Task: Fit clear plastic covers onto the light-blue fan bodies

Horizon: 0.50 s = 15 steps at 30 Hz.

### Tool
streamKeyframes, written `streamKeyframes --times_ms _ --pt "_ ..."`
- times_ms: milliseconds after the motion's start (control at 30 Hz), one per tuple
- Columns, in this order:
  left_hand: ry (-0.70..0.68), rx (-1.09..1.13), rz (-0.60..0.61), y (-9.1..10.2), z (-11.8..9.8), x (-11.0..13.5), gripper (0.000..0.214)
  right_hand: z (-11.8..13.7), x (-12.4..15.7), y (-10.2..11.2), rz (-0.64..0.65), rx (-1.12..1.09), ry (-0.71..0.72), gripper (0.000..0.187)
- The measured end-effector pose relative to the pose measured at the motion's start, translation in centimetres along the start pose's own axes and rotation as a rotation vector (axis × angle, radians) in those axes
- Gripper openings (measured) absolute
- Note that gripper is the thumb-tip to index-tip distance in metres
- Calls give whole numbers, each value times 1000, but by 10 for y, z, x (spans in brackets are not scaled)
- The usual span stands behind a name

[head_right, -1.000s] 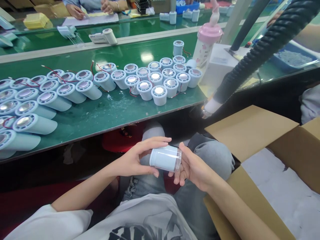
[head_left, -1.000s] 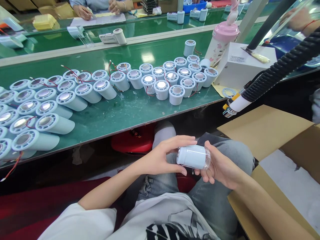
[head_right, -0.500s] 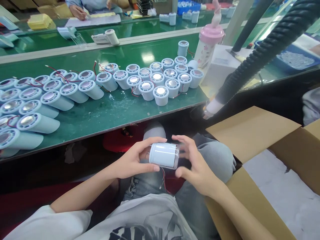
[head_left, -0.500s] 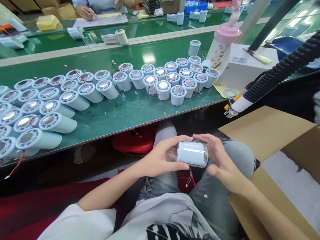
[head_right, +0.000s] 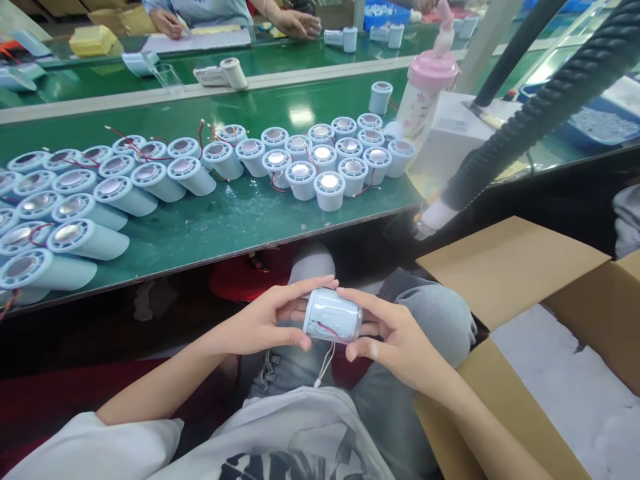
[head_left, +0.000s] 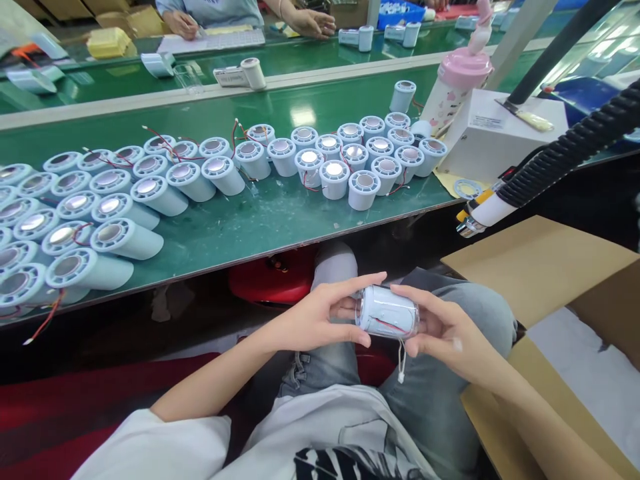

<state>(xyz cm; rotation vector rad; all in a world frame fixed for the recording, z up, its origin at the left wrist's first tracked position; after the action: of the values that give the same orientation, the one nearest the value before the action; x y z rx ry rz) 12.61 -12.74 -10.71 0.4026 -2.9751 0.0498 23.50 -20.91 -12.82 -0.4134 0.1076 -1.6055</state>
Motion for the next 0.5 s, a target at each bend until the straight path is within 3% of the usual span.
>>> streamKeyframes --times_ms 133,267,433,500 --pt "72 91 41 -8 17 -3 81 -2 2 5 -30 79 -64 55" --pt "102 64 83 -12 29 -6 84 -12 4 5 -54 -108 -181 54" --pt "-8 -146 -5 -2 12 -12 88 -23 1 -11 -44 -266 -244 43" --pt "-68 -257 -36 -3 2 -14 79 -25 1 -9 -72 -260 -285 42"
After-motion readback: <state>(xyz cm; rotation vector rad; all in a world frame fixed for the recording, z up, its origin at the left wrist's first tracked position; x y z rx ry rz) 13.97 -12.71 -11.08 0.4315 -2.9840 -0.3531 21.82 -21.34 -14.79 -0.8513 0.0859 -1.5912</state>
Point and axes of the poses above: each hand's wrist, its own x-axis away from the middle knuckle, its own y-axis out of the back of the hand, z = x × y, the point moved 9 cm from there along -x, towards the middle knuckle, and after that the axes turned 11 degrees about -x, right-handed, at the moved point
